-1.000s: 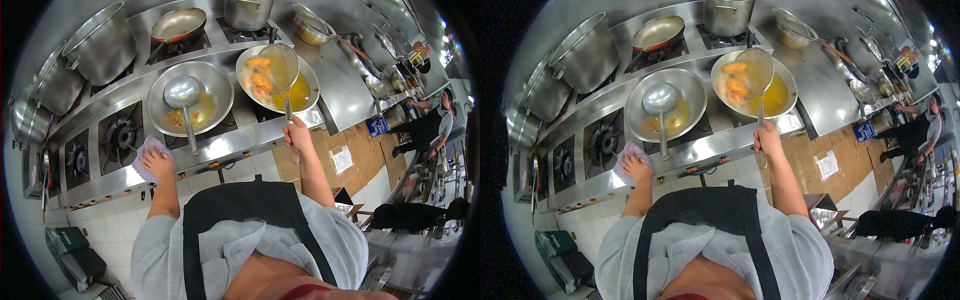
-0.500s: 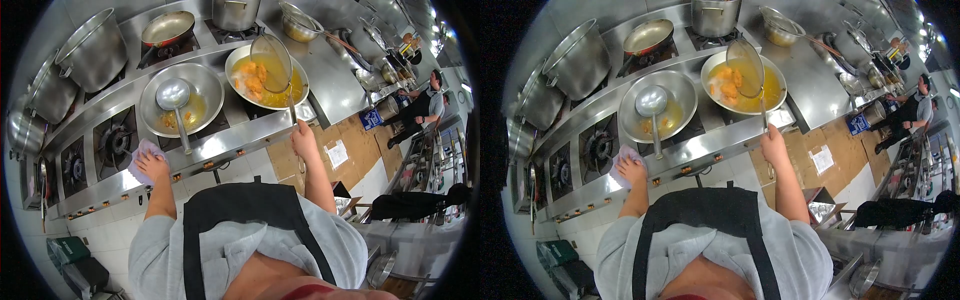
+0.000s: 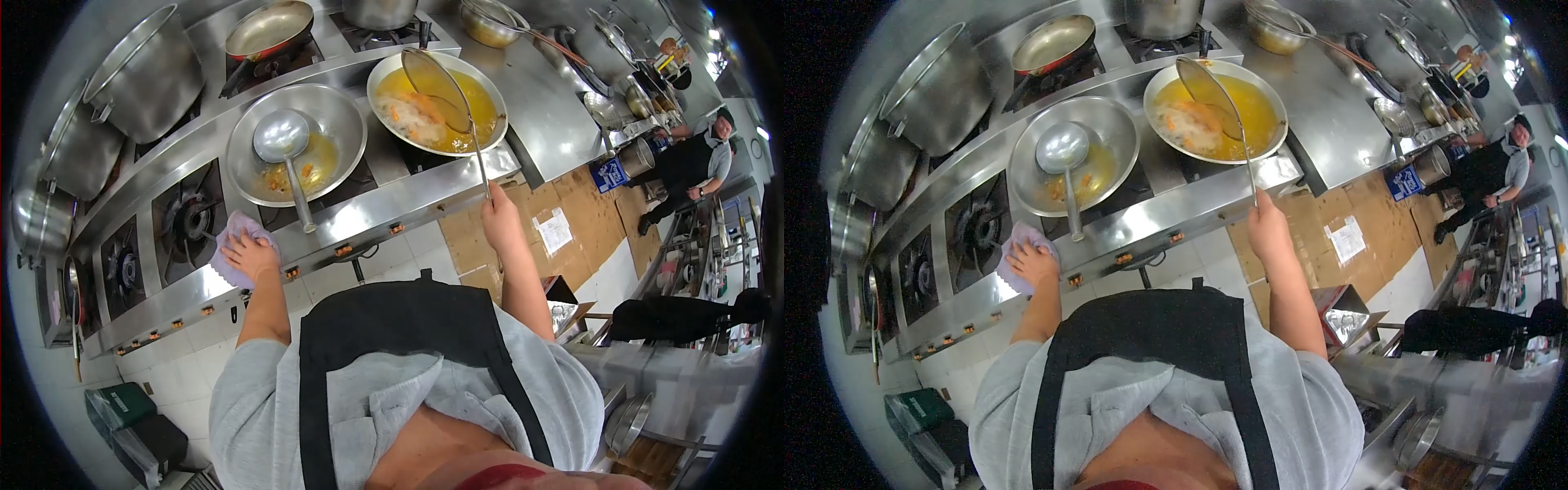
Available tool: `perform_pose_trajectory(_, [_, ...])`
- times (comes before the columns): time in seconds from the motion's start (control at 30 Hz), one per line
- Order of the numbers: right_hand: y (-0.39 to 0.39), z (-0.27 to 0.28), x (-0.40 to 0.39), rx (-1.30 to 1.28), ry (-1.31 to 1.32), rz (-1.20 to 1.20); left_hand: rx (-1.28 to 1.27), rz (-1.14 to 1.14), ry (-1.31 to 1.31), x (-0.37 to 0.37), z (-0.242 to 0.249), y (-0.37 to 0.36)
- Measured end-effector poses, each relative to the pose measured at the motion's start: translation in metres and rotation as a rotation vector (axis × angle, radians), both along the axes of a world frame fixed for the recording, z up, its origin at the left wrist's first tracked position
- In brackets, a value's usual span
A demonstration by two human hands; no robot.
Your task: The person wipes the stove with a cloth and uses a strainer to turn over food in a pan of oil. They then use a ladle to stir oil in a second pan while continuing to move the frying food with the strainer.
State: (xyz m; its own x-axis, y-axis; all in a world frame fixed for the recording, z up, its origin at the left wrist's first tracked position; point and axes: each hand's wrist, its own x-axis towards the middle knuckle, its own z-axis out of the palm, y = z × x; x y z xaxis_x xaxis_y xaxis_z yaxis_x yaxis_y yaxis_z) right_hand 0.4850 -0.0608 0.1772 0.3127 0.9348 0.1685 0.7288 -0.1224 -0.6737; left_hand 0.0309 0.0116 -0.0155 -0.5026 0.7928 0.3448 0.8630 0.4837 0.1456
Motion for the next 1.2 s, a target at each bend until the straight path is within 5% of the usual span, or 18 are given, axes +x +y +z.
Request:
perform_pose_trajectory(0.3, [0.010, -0.002, 0.014, 0.033, 0.203, -0.059, 0.011, 0.006, 0.011, -0.001, -0.005, 0.002])
perform_pose_trajectory(0.57, [0.028, -0.011, 0.028, -0.066, -0.046, -0.324, -0.041, 0.023, 0.002, 0.003, 0.004, -0.002])
perform_pose_trajectory(0.7, [0.037, -0.060, 0.050, -0.057, -0.074, -0.296, -0.025, 0.015, 0.000, 0.000, -0.002, -0.003])
perform_pose_trajectory(0.97, [0.048, -0.035, 0.019, -0.082, 0.848, -0.169, -0.006, -0.001, -0.014, 0.004, 0.005, -0.004])
perform_pose_trajectory(1.2, [0.091, -0.042, 0.009, -0.157, 1.005, -0.140, -0.031, 0.021, 0.008, 0.004, 0.008, 0.000])
